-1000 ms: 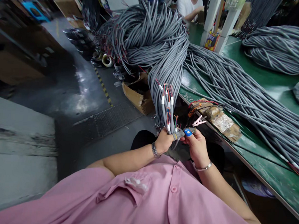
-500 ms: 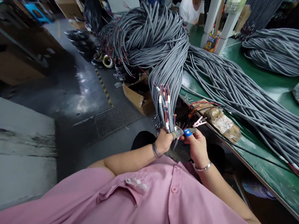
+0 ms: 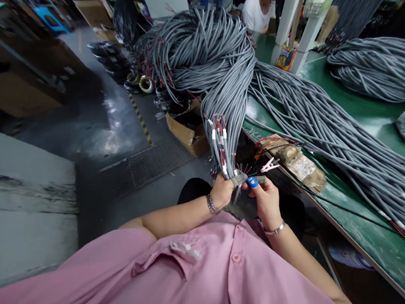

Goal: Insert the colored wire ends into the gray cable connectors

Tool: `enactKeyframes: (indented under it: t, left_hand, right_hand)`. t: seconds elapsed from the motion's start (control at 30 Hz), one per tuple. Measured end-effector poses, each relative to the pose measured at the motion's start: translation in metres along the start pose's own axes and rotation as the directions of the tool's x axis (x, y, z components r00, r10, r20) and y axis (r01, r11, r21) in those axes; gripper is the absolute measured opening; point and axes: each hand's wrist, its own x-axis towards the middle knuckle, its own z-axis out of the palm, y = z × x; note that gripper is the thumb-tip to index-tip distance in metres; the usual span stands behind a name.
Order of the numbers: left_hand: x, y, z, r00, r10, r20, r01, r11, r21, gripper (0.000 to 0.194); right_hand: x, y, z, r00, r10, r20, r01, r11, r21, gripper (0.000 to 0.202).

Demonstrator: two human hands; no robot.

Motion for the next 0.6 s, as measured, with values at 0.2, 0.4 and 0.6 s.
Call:
enactKeyframes:
  t: [0.2, 0.4, 0.6]
  left_hand:
    - [0.0001, 0.0003, 0.0021, 1.0, 0.003, -0.028, -0.003, 1.0, -0.02, 0.021]
    - [0.0007, -0.0037, 0.0003, 0.999, 0.045, -0.021, -0.045, 0.999, -0.009, 0.017]
    - [0.0002, -0.0044, -0.0028, 0.997, 0.058, 0.054, -0.062, 0.994, 0.09, 0.026]
  right_hand:
    - [-0.0066, 0.0023, -0.0026, 1.0, 0.024, 0.01, -0.024, 1.0, -0.015, 0.023]
    - [-0.0084, 0.0003, -0.0011, 0.999, 0.025, 0.034, -0.025, 1.0, -0.009, 0.021]
    - [-0.002, -0.0035, -0.0011, 0.998, 0.05, 0.042, -0.053, 0.996, 0.067, 0.022]
